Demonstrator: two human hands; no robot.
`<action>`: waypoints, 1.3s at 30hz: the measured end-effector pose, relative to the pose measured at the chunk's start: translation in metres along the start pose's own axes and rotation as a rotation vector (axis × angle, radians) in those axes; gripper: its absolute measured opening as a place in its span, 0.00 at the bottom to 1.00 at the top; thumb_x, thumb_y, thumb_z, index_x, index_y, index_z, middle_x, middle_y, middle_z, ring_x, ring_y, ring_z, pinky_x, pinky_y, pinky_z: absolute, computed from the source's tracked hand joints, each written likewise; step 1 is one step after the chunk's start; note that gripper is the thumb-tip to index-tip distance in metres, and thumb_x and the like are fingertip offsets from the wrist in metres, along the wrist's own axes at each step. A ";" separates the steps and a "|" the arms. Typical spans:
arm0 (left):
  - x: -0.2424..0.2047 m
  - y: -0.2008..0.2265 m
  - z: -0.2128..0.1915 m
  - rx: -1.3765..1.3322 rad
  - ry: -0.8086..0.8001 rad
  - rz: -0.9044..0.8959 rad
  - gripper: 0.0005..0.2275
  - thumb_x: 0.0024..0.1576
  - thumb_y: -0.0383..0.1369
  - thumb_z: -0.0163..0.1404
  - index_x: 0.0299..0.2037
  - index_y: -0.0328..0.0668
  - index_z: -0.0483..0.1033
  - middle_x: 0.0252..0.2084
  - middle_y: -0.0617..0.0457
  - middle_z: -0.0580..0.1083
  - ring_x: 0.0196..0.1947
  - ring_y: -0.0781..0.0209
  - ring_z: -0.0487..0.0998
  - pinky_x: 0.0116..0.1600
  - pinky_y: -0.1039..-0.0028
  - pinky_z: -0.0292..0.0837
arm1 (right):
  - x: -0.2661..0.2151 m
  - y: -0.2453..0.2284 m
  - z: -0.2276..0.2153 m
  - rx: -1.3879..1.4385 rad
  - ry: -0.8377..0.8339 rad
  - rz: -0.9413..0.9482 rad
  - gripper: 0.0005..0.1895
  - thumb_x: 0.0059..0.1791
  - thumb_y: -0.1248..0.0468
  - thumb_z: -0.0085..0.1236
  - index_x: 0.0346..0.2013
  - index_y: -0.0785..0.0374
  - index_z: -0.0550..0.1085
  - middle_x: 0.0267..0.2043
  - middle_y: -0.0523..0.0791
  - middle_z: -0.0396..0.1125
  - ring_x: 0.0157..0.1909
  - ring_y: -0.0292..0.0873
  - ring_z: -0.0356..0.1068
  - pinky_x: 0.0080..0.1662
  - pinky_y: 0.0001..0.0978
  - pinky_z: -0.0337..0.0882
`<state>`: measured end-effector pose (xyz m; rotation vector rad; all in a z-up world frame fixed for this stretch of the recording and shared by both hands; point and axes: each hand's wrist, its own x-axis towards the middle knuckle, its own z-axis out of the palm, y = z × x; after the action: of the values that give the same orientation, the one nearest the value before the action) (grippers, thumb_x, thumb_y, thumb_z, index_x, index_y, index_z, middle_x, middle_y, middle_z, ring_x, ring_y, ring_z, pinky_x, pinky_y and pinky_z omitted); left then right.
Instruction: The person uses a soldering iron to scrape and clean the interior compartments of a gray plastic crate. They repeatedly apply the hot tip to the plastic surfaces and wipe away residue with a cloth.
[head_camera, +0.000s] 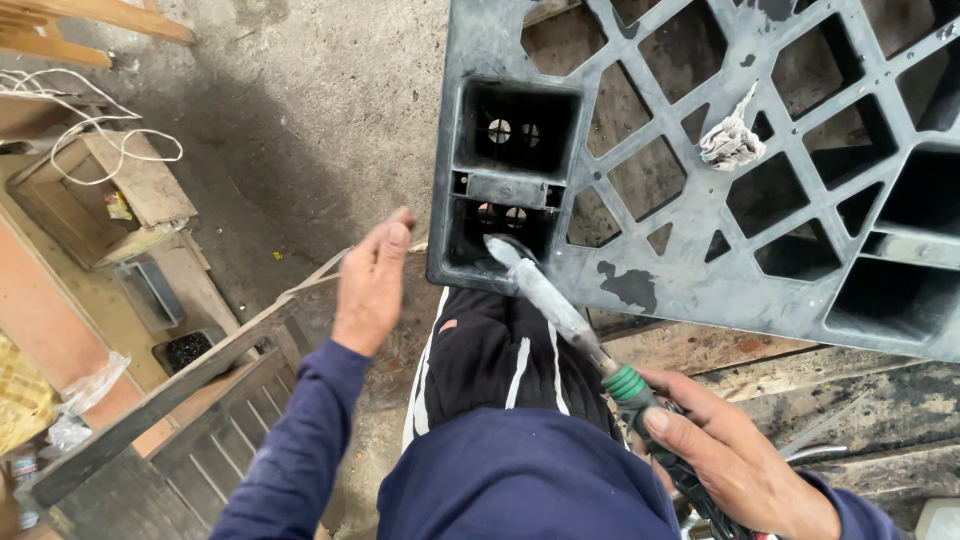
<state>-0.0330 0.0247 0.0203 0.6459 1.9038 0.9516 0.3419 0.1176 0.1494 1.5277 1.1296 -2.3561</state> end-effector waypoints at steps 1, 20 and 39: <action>0.005 -0.008 0.014 -0.099 -0.014 0.009 0.29 0.65 0.53 0.43 0.60 0.30 0.73 0.53 0.48 0.77 0.55 0.63 0.75 0.59 0.74 0.70 | 0.004 -0.006 0.001 0.088 0.025 0.175 0.27 0.50 0.59 0.52 0.63 0.64 0.67 0.36 0.47 0.74 0.36 0.34 0.72 0.38 0.24 0.71; 0.006 -0.018 0.065 -0.099 0.175 -0.006 0.26 0.68 0.54 0.38 0.31 0.35 0.66 0.27 0.62 0.59 0.30 0.70 0.57 0.35 0.74 0.58 | 0.053 -0.105 0.060 0.518 -0.103 0.640 0.23 0.56 0.52 0.40 0.38 0.72 0.69 0.16 0.49 0.61 0.08 0.39 0.56 0.12 0.28 0.57; 0.011 -0.025 0.056 -0.148 0.080 -0.098 0.23 0.69 0.50 0.37 0.30 0.39 0.65 0.28 0.63 0.59 0.31 0.71 0.56 0.35 0.75 0.56 | 0.071 -0.096 0.060 0.599 -0.138 0.745 0.24 0.56 0.52 0.34 0.61 0.63 0.62 0.26 0.49 0.60 0.10 0.40 0.56 0.10 0.33 0.58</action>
<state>0.0097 0.0385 -0.0225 0.4295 1.8954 1.0571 0.2182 0.1686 0.1537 1.5158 -0.2177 -2.2496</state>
